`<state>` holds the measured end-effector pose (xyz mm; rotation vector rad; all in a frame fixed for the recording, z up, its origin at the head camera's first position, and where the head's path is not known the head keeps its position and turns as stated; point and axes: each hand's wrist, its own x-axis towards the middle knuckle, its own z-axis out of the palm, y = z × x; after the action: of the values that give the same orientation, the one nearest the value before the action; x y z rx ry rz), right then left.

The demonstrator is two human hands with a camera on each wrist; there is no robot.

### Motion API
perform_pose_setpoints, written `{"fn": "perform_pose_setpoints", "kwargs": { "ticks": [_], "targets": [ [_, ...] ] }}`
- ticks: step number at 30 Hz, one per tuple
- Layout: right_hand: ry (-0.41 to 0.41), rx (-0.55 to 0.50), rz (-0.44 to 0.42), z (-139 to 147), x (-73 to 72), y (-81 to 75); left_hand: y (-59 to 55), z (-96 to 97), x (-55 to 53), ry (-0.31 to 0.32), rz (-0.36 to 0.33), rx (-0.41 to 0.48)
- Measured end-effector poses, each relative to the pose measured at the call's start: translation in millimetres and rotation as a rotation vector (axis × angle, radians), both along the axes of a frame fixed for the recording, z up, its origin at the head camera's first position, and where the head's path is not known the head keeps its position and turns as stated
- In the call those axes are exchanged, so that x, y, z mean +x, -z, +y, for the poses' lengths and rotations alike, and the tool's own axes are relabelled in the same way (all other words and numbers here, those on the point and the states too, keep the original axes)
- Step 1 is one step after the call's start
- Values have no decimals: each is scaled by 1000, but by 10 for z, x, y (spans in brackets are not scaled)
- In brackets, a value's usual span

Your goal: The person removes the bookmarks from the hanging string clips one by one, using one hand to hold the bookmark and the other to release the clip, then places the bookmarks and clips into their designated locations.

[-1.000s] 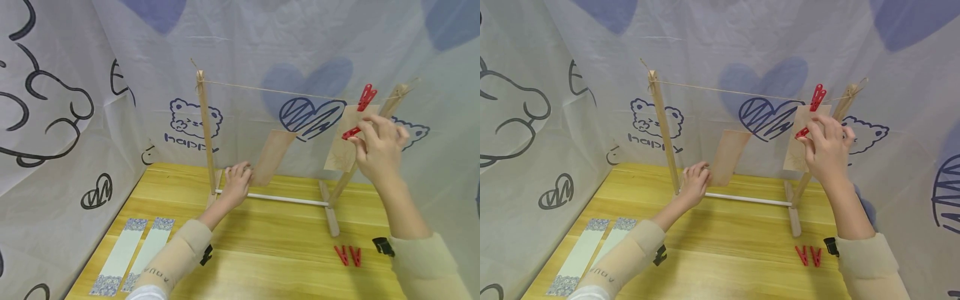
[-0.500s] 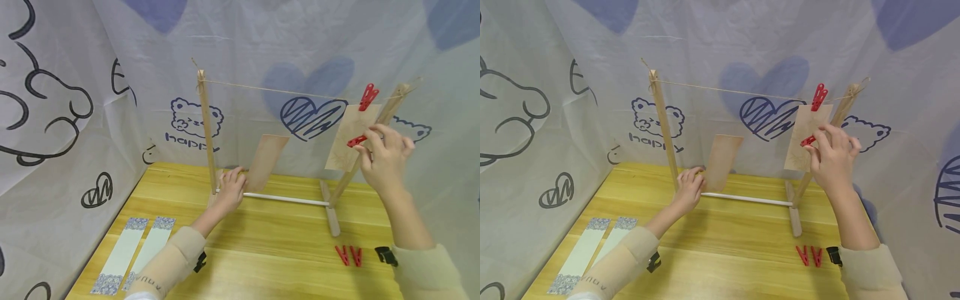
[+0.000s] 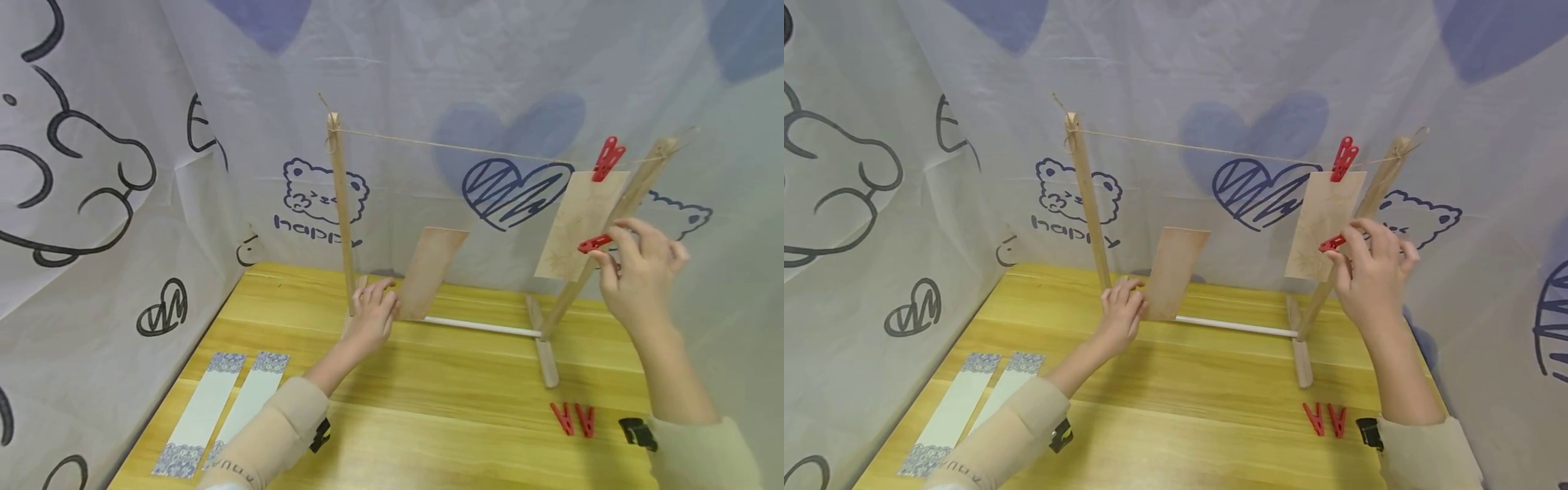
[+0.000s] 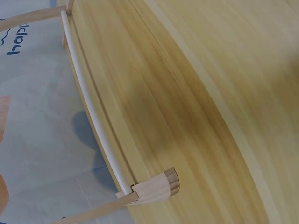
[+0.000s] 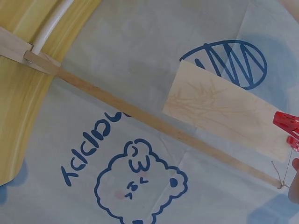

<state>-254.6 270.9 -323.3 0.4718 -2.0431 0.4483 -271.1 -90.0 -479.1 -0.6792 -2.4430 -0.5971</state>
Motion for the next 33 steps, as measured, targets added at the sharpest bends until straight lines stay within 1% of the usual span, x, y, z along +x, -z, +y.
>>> {"fn": "perform_pose_setpoints", "kwargs": {
  "ticks": [2, 5, 11, 17, 21, 25, 28, 30, 33],
  "targets": [
    [8, 13, -11, 14, 20, 10, 4, -6, 11, -5, 2, 1],
    [13, 15, -16, 29, 35, 33, 24, -18, 24, -3, 25, 5],
    [23, 2, -19, 72, 53, 99, 61, -47, 51, 19, 53, 4],
    [38, 6, -28, 137, 84, 159, 65, -99, 119, 6, -2, -5],
    [59, 15, -50, 176, 124, 202, 81, -150, 169, 14, -36, -5],
    [73, 12, -87, 211, 160, 256, 110, -208, 206, 13, -55, 6],
    [77, -13, -101, 233, 171, 301, 126, -251, 236, 15, -72, 34],
    [85, -12, -113, 246, 180, 328, 136, -276, 256, 19, -80, 55],
    [94, -10, -130, 265, 195, 368, 163, -316, 280, 10, -65, 64]
  ]
}}
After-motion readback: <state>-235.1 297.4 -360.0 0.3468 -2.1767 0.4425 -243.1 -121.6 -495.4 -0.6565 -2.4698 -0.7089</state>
